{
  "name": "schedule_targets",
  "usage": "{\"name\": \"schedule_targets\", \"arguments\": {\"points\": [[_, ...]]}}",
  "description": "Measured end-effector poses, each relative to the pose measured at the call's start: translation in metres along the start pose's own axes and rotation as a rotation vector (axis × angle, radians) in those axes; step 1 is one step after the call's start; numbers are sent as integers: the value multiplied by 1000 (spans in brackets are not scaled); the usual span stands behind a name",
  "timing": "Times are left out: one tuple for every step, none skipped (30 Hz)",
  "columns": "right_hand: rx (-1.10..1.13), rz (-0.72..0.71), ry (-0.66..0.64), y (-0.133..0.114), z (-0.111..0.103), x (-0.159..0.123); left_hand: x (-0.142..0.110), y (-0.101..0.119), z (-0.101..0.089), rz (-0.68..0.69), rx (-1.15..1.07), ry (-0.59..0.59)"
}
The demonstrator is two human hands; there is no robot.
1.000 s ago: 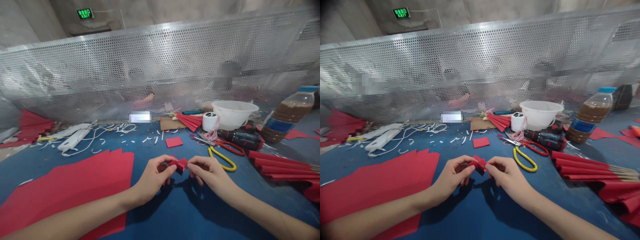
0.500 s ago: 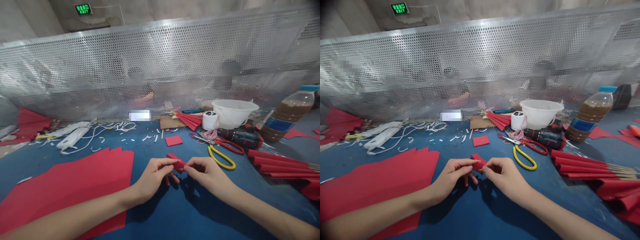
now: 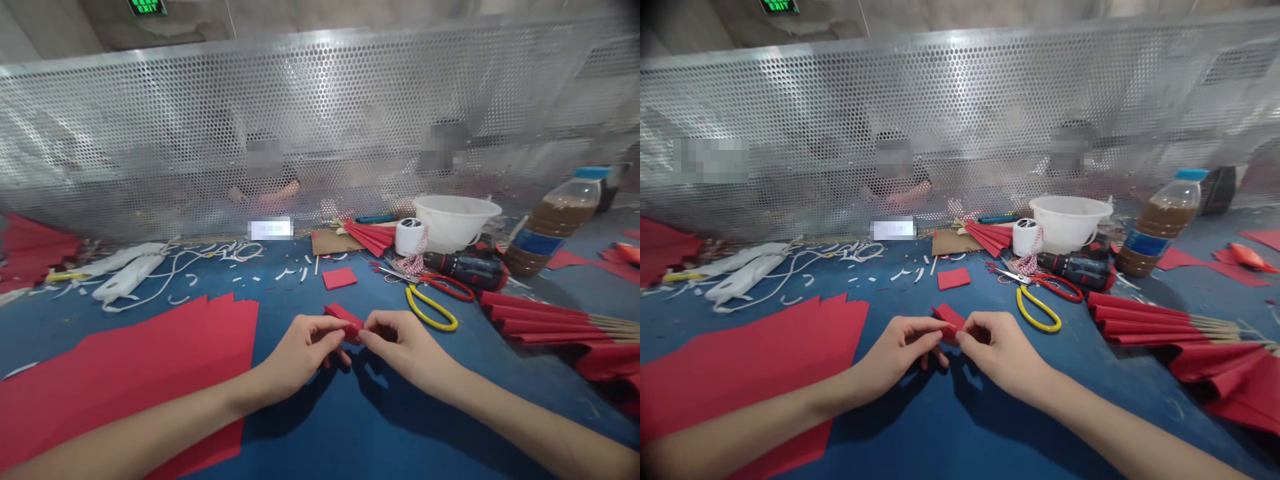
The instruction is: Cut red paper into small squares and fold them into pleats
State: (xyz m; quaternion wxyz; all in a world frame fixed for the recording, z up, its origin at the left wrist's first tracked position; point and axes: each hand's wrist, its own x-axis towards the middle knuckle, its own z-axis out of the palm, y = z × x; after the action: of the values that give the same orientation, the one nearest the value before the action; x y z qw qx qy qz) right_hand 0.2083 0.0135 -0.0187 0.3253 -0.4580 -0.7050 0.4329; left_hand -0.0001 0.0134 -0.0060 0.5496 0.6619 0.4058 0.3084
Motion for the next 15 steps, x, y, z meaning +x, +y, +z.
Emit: {"name": "schedule_targets", "arguments": {"points": [[-27,-9,22,0,0,0,0,0,0,3,6,-2],[-45,-18,41,-1,0,-1,0,0,1,9,8,-3],[-53,-28,52,-1,0,-1,1,0,1,16,8,-3],[-49,-39,53,-1,0,-2,0,0,1,26,7,-4],[-37,-50,44,-2,0,-2,0,0,2,35,5,-6],[-23,-61,30,-2,0,-2,0,0,2,43,4,-8],[-7,-69,16,-2,0,-2,-1,1,2,47,2,-12],[6,-74,7,-2,-1,-2,-1,1,2,48,2,-18],[21,-74,2,-2,-1,-2,-2,2,2,47,3,-26],[39,-71,-3,-2,-1,-1,-3,3,2,44,3,-35],[58,-64,-9,-2,-2,-1,-3,4,2,40,2,-45],[78,-53,-16,-2,-2,-1,-4,5,2,37,4,-52],[99,-42,-25,-1,-3,0,-5,5,2,38,12,-56],[119,-32,-36,-1,-4,0,-6,5,2,43,29,-53],[137,-24,-44,0,-4,0,-6,5,3,56,56,-43]]}}
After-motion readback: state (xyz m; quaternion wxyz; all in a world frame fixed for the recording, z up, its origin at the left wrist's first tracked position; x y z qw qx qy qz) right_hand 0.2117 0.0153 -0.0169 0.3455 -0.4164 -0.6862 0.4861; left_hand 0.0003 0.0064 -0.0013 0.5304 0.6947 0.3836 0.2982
